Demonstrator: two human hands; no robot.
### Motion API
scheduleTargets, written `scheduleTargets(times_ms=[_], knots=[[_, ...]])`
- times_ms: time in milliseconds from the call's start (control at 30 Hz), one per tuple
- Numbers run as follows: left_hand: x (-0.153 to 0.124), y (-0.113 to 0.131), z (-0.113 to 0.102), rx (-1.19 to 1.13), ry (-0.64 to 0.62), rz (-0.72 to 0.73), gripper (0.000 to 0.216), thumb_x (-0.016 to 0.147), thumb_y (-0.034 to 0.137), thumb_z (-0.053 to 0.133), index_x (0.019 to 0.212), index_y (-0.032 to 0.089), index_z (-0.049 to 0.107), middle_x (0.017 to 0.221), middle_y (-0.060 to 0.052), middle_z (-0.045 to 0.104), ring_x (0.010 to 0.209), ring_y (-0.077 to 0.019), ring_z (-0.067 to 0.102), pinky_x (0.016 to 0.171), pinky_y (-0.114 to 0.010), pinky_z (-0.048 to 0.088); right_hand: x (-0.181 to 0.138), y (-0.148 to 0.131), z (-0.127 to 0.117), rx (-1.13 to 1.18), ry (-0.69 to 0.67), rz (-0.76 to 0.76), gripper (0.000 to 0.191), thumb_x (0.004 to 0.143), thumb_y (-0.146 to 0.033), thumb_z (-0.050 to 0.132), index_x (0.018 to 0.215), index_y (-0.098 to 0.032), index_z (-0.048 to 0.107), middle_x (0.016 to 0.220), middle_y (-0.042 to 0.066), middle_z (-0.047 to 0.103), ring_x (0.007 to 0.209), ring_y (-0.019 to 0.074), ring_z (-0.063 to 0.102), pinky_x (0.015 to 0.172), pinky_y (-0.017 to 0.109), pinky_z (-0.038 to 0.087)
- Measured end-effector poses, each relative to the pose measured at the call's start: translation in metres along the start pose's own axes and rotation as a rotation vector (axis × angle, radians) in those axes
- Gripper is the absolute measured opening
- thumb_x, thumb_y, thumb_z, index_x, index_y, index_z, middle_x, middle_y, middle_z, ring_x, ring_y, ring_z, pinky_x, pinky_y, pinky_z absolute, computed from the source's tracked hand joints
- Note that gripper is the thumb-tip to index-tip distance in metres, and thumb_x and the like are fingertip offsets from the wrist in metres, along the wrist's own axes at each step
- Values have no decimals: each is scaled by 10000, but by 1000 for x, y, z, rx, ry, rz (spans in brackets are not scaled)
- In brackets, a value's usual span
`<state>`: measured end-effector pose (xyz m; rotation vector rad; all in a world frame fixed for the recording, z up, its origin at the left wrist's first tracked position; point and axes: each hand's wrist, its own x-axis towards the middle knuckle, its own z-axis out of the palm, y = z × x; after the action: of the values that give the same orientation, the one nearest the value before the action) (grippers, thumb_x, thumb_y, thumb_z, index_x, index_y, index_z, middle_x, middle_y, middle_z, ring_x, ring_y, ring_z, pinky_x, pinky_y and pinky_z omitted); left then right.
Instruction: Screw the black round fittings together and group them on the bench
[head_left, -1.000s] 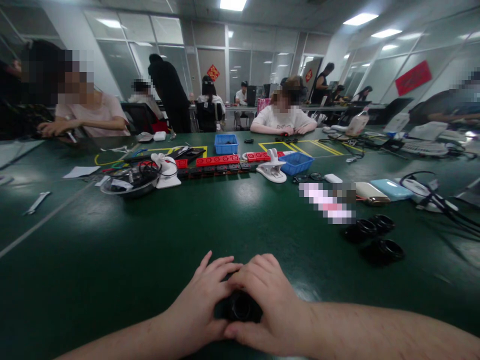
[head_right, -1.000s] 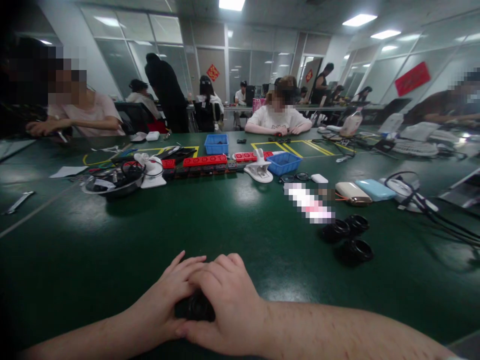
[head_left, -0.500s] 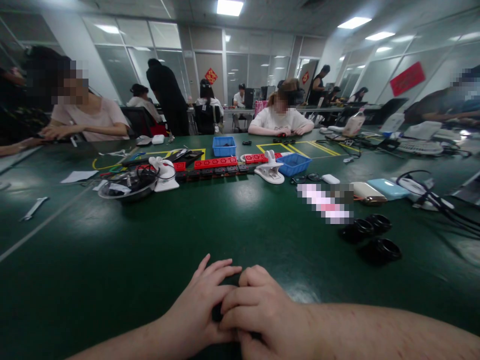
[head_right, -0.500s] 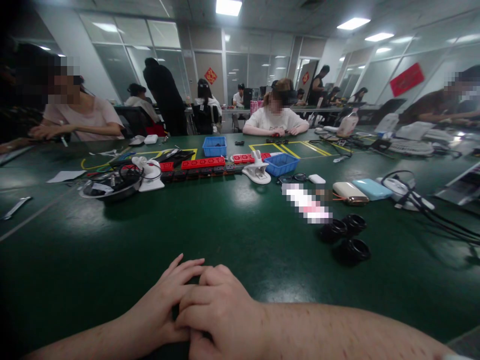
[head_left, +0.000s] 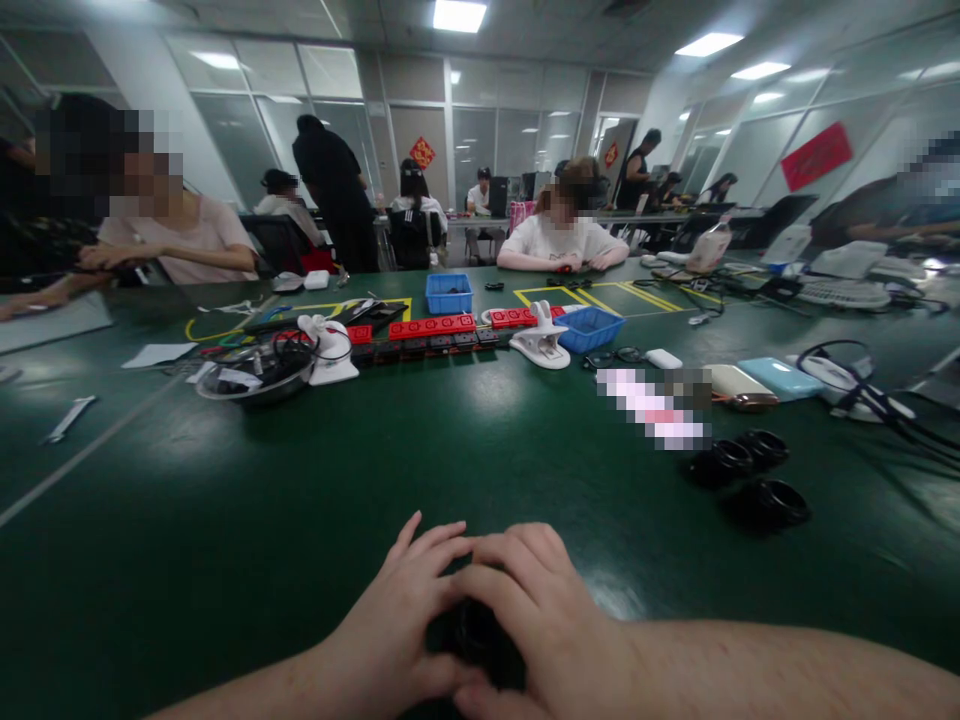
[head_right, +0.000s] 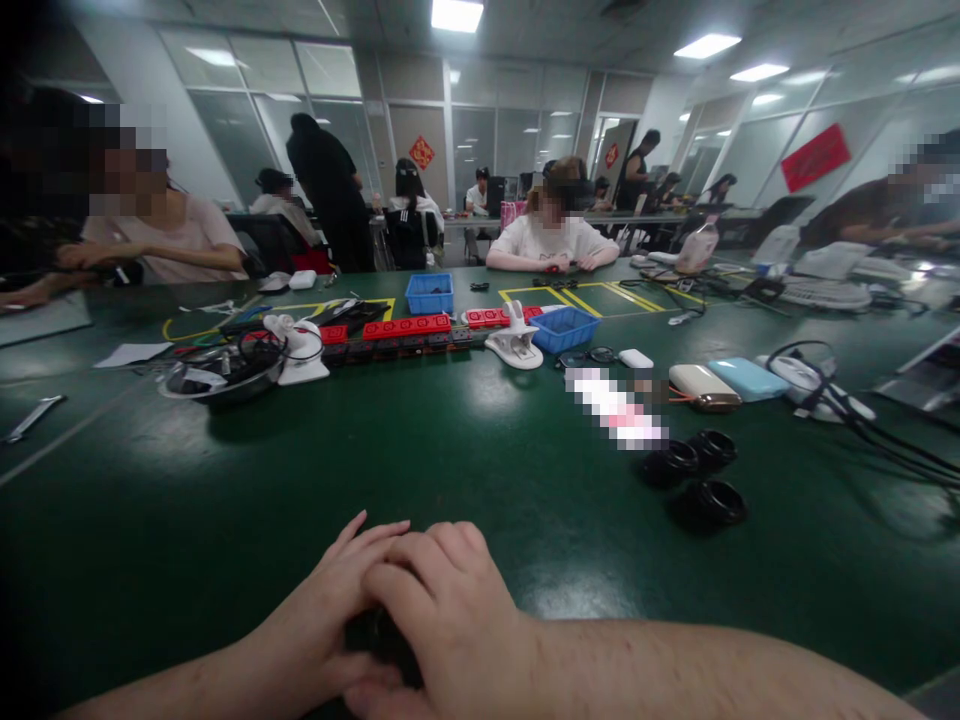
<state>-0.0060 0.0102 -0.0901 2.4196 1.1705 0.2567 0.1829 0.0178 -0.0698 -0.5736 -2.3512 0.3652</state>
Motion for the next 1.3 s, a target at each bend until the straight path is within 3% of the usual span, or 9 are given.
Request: scheduleTargets(times_ms=[67, 167, 433, 567, 767, 933, 1067, 1200, 1300], knots=[[0, 0, 0, 7, 6, 9, 651, 666, 337, 719, 1253, 372, 439, 1311, -12, 474, 1241, -320, 351, 998, -644, 146, 0, 1, 0, 32, -7, 69, 503, 705, -520, 593, 1025, -141, 509, 977, 65, 570, 864, 191, 478, 748, 332, 339], [0, 1, -1, 17, 4, 13, 652, 672, 304, 716, 1258, 362, 437, 1307, -25, 478, 1240, -319, 354, 1001, -638, 144, 0, 3, 5, 53, -23, 113, 521, 655, -552, 629, 968, -154, 510, 941, 51, 572, 836, 186, 478, 739, 334, 333], [3, 2, -5, -6, -31, 32, 542, 690, 425, 690, 1194, 334, 514, 1295, -54, 483, 1231, -328, 362, 1007, -624, 136, -3, 5, 16, -45, -38, 115, 243, 665, -368, 608, 789, -179, 518, 808, 12, 555, 767, 158, 447, 675, 312, 307], [2, 1, -2, 17, -3, 30, 472, 672, 337, 689, 1126, 320, 564, 1278, -43, 499, 1221, -328, 378, 1008, -620, 149, -2, 7, 16, -27, -54, 47, 187, 681, -320, 548, 805, -183, 515, 801, 10, 546, 790, 157, 447, 692, 309, 325], [2, 1, 0, 33, 6, 20, 528, 667, 323, 678, 1173, 331, 529, 1279, -33, 503, 1220, -320, 382, 1010, -614, 163, -1, 6, 15, -33, -11, -102, 136, 749, -240, 450, 822, -168, 539, 820, 21, 579, 826, 156, 457, 730, 308, 347], [3, -1, 2, 44, -13, -5, 471, 644, 321, 683, 1103, 322, 576, 1291, -34, 493, 1227, -326, 371, 1008, -624, 146, 0, 6, 15, -66, 6, -196, 239, 866, -283, 365, 751, -172, 543, 908, 7, 604, 780, 143, 446, 692, 307, 332], [3, 0, 2, 31, -12, 7, 427, 693, 358, 652, 1111, 325, 569, 1302, -28, 483, 1229, -324, 369, 1007, -628, 144, -4, 10, 17, -57, -20, -251, 325, 909, -368, 324, 786, -185, 562, 941, -6, 604, 825, 148, 448, 715, 324, 317], [2, 0, 2, 22, -12, 17, 449, 736, 364, 627, 1173, 334, 530, 1306, -32, 480, 1231, -322, 367, 1004, -635, 144, -7, 11, 18, -78, -78, -284, 190, 882, -320, 403, 918, -227, 565, 934, -43, 614, 903, 150, 439, 763, 342, 293], [3, -2, 3, 23, -4, 15, 479, 724, 401, 645, 1183, 335, 524, 1298, -36, 486, 1225, -328, 371, 1003, -633, 152, -6, 8, 12, -46, -106, -219, 199, 825, -315, 470, 983, -222, 548, 1019, -31, 596, 938, 150, 440, 806, 334, 297]])
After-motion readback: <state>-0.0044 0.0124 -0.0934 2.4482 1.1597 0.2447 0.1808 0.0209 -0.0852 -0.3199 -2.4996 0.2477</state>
